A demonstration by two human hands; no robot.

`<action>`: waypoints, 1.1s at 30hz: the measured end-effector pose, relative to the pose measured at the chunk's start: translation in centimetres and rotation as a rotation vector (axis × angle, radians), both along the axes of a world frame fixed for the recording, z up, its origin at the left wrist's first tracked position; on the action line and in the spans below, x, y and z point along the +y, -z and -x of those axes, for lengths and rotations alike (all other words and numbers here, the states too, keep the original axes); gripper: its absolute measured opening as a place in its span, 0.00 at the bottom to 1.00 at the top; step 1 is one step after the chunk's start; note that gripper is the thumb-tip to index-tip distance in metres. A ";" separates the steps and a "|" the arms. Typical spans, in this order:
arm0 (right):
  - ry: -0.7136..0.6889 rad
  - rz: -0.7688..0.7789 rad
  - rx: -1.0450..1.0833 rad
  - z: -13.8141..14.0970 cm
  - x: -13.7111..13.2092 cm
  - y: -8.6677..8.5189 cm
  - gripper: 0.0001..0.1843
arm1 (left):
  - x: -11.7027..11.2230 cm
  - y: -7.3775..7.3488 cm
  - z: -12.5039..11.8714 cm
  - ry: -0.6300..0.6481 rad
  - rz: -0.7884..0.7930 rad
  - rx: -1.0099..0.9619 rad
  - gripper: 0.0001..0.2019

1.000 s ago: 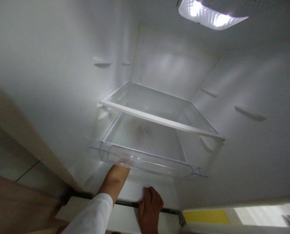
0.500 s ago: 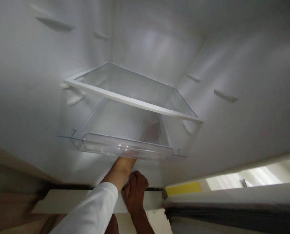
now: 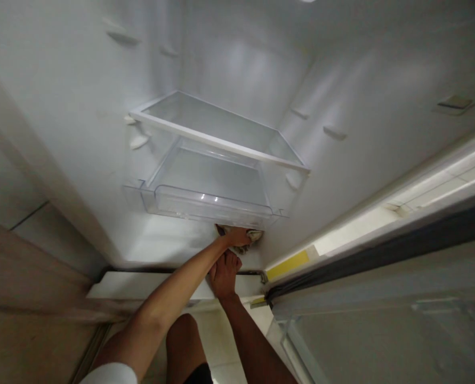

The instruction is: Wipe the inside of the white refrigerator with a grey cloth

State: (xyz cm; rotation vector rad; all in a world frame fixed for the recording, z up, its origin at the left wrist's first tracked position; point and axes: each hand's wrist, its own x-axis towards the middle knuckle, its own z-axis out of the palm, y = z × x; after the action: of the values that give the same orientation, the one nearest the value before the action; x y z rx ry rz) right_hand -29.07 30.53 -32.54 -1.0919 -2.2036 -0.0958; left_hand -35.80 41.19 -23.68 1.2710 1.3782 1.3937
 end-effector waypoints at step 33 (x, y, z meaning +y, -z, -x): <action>-0.283 0.509 0.556 -3.3 1.8 -1.9 0.27 | -28.7 -1.2 10.1 -0.800 -0.101 -0.272 0.26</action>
State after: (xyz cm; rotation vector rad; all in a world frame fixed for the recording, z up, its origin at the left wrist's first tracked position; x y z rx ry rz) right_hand -25.82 32.35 -30.67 -0.8984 -1.8730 0.8322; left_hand -45.87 12.51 -22.44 0.5392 1.7133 2.0922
